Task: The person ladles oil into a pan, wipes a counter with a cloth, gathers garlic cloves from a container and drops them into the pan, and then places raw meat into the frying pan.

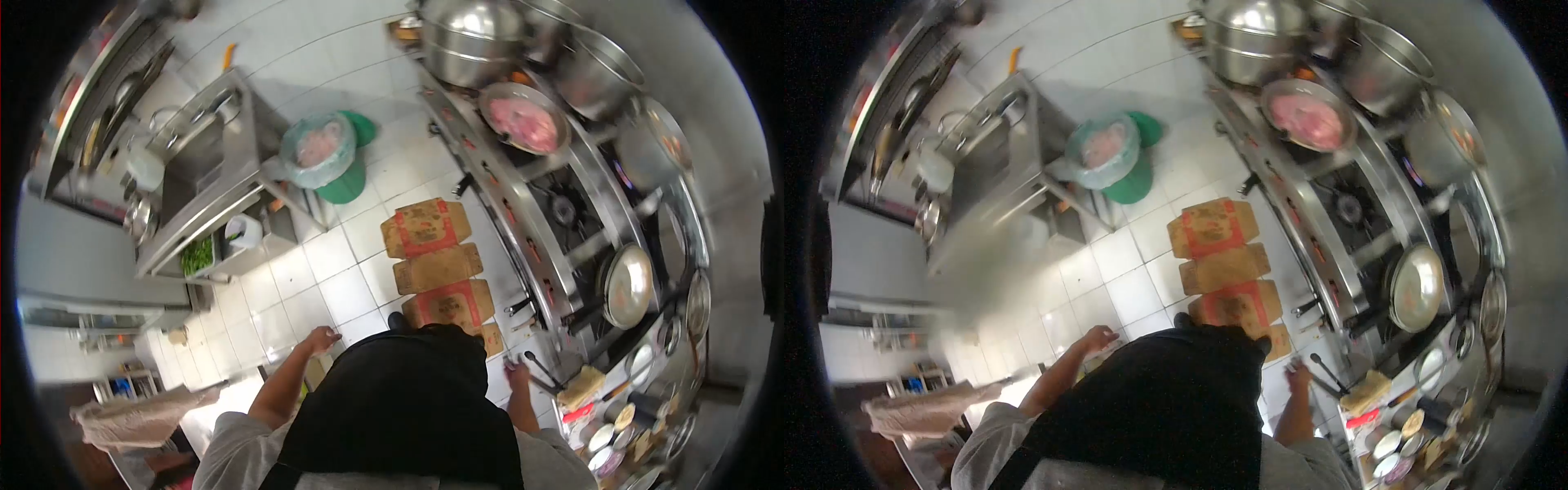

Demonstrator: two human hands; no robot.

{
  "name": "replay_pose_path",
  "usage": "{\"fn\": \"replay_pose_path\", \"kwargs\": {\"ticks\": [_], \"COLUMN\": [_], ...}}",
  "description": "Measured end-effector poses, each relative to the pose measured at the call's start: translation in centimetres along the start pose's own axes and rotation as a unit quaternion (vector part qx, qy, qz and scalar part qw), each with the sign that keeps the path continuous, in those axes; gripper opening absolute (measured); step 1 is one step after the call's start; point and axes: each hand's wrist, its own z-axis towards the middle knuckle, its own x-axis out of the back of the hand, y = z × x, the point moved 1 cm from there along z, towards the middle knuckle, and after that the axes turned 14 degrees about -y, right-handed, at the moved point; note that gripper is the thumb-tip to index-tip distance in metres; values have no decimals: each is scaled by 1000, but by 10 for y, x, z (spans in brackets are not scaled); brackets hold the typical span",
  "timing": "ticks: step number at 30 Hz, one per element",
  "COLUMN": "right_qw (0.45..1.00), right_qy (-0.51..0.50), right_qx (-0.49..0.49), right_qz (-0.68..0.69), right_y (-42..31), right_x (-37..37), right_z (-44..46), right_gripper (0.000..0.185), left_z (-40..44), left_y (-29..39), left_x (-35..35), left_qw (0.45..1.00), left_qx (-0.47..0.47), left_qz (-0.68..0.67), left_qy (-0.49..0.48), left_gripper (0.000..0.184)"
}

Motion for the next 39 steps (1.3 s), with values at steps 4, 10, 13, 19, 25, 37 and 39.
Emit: {"fn": "replay_pose_path", "kwargs": {"ticks": [4,10,13,19,25,37,39], "right_qw": [971,888,793,838,692,340,286], "right_qy": [-138,-299,-369,-428,-559,-773,-781], "right_qx": [-192,-148,-80,-85,-86,-78,-152], "right_qz": [38,-318,-479,-327,-448,-531,-534], "right_y": [-106,-233,-292,-344,-345,-156,-130], "right_x": [-159,-307,-391,-618,-964,-1383,-1394], "right_z": [13,99,132,167,174,-123,-145], "right_gripper": [28,23,22,17,20,31,32], "left_z": [8,-45,-98,-129,-141,-192,-226], "left_y": [-75,-136,-160,-254,-263,-372,-414], "left_x": [-8,43,76,65,50,118,147], "left_qw": [988,933,831,793,742,393,372], "left_qx": [40,-25,95,304,381,248,283], "left_qz": [-123,-208,-380,-362,-461,-637,-577], "left_qy": [80,292,394,384,305,615,670], "left_gripper": [50,46,44,50,49,37,35]}}
